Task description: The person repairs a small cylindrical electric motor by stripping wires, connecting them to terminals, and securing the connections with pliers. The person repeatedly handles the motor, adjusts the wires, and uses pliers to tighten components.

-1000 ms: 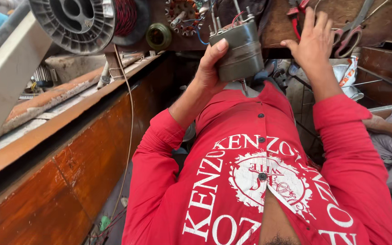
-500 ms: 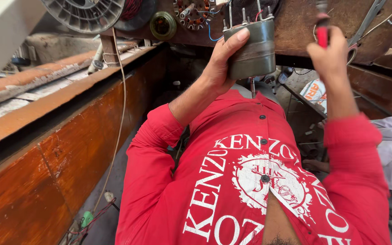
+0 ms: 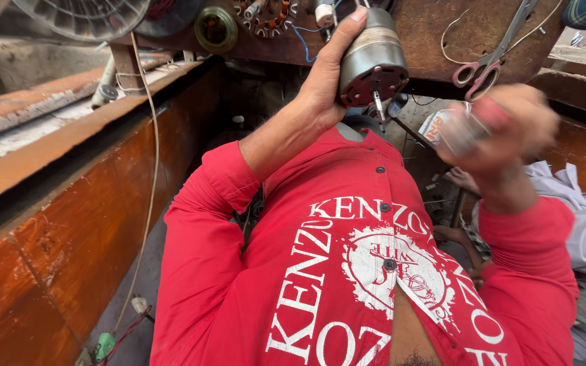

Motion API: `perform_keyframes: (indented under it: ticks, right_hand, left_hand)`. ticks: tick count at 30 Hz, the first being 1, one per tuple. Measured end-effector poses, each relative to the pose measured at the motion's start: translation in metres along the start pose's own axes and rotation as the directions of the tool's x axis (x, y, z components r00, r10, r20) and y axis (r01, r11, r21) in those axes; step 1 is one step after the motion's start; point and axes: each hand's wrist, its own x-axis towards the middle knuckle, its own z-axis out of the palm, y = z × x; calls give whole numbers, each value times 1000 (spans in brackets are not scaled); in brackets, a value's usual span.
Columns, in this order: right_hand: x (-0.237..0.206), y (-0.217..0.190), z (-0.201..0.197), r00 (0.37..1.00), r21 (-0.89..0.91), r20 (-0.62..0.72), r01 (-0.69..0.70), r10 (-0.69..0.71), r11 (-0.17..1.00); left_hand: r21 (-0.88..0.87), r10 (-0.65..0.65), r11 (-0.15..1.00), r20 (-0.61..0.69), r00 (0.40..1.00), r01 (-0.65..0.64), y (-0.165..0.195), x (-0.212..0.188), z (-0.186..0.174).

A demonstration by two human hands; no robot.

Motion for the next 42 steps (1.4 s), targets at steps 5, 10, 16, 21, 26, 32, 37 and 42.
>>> perform_keyframes:
  ticks: [5,10,16,21,26,32,37,42]
  right_hand:
    - [10,-1,2,920,306,233,-377,316,874]
    - [-6,14,33,957,246,240,-224,165,943]
    - [-39,18,33,851,296,387,-478,354,827]
    - [-65,-3,12,656,385,270,-745,705,546]
    - [-83,-31,66,682,423,340,-726,647,543]
    - [-70,-39,77,705,419,234,-695,670,584]
    - [-73,-47,61,562,692,85,-627,823,357]
    - [-108,-64,91,706,645,-29,-528,707,553]
  left_hand:
    - [20,11,1000,-24,1000,-10,-3,2,0]
    - [-9,22,1000,-38,999,-22,-2,2,-3]
    - [-99,-43,994,34,998,46,4,-2,5]
    - [-161,-16,987,-7,1000,15,4,-1,9]
    - [-171,21,985,12,1000,-19,-6,2,12]
    - [-189,2,982,13,1000,1,0,2,28]
    - [-210,134,968,-50,990,-142,3,5,31]
    - [-202,99,972,-113,989,-121,-13,8,14]
